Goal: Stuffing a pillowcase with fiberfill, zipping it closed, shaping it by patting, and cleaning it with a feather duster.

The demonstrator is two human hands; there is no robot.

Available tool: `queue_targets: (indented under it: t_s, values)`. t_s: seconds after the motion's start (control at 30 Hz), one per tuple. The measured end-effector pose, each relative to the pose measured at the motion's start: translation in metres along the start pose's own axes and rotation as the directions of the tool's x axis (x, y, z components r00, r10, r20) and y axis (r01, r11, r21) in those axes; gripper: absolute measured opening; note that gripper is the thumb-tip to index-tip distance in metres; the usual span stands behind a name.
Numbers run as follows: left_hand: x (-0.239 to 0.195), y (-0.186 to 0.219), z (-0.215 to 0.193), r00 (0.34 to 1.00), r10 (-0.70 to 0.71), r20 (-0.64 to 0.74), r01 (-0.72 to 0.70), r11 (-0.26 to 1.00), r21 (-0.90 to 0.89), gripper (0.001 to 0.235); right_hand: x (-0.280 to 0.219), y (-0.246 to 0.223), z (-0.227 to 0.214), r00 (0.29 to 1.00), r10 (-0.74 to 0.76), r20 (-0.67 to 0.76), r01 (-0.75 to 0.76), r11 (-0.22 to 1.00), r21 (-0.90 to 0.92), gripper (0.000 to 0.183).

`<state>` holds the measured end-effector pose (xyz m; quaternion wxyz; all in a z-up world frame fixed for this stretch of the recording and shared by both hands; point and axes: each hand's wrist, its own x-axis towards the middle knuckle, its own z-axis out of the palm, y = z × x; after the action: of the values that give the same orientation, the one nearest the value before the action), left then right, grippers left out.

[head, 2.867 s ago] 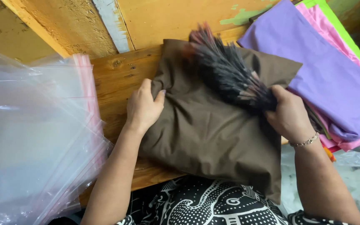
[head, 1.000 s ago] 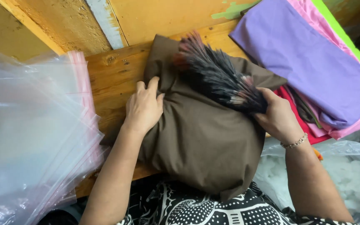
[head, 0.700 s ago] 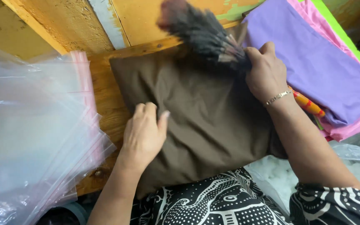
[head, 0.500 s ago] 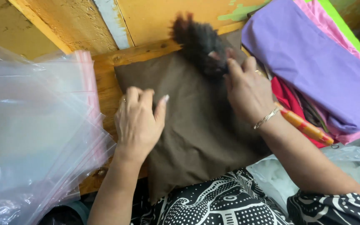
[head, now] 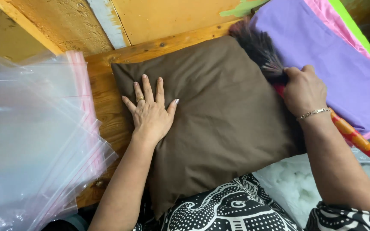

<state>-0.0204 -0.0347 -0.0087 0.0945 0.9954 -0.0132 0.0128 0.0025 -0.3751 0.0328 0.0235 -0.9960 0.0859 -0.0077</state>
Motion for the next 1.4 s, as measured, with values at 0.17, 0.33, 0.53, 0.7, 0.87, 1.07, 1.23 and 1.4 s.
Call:
queue_targets:
  t_s: [0.17,0.33,0.53,0.7,0.87,1.07,1.23,1.4]
  values:
    - [-0.003,0.002,0.005,0.989,0.036,-0.140,-0.031,0.999,0.036,0.072,-0.077,-0.083,-0.026,0.793,-0.389,-0.469,0.469,0.881,0.063,0.058]
    - [-0.013,-0.001,-0.004,0.993,-0.100,0.063,0.093,0.990,0.107,0.062,-0.062,-0.073,0.015,0.899,-0.436,-0.033,0.438,0.897,0.061,0.053]
    - [-0.025,0.009,-0.024,0.989,-0.138,0.046,0.132,0.985,0.114,0.071,-0.016,0.001,0.003,0.992,-0.065,-0.110,0.073,0.995,0.068,0.044]
    - [-0.014,0.004,-0.067,0.965,-0.203,0.164,0.180,0.973,0.146,0.068,-0.039,0.019,-0.020,0.955,-0.007,-0.296,0.079,0.970,0.231,0.034]
    - [0.042,0.005,-0.042,1.000,-0.019,0.025,0.021,0.996,-0.084,0.072,-0.073,-0.001,-0.035,0.999,0.026,-0.040,-0.014,0.963,0.267,0.086]
    - [0.061,0.015,-0.038,0.991,-0.014,0.136,0.046,0.971,-0.236,0.033,-0.052,0.011,-0.002,0.986,-0.138,-0.097,0.163,0.928,0.335,0.015]
    - [0.057,-0.001,-0.059,0.716,0.141,-0.683,-0.458,0.834,-0.308,0.027,-0.022,0.000,-0.033,0.788,-0.220,-0.574,0.439,0.855,0.276,0.012]
    - [0.035,-0.002,-0.114,0.379,-0.049,-0.924,-0.746,0.575,-0.336,0.013,-0.011,0.015,-0.064,0.481,-0.193,-0.855,0.713,0.654,0.253,0.015]
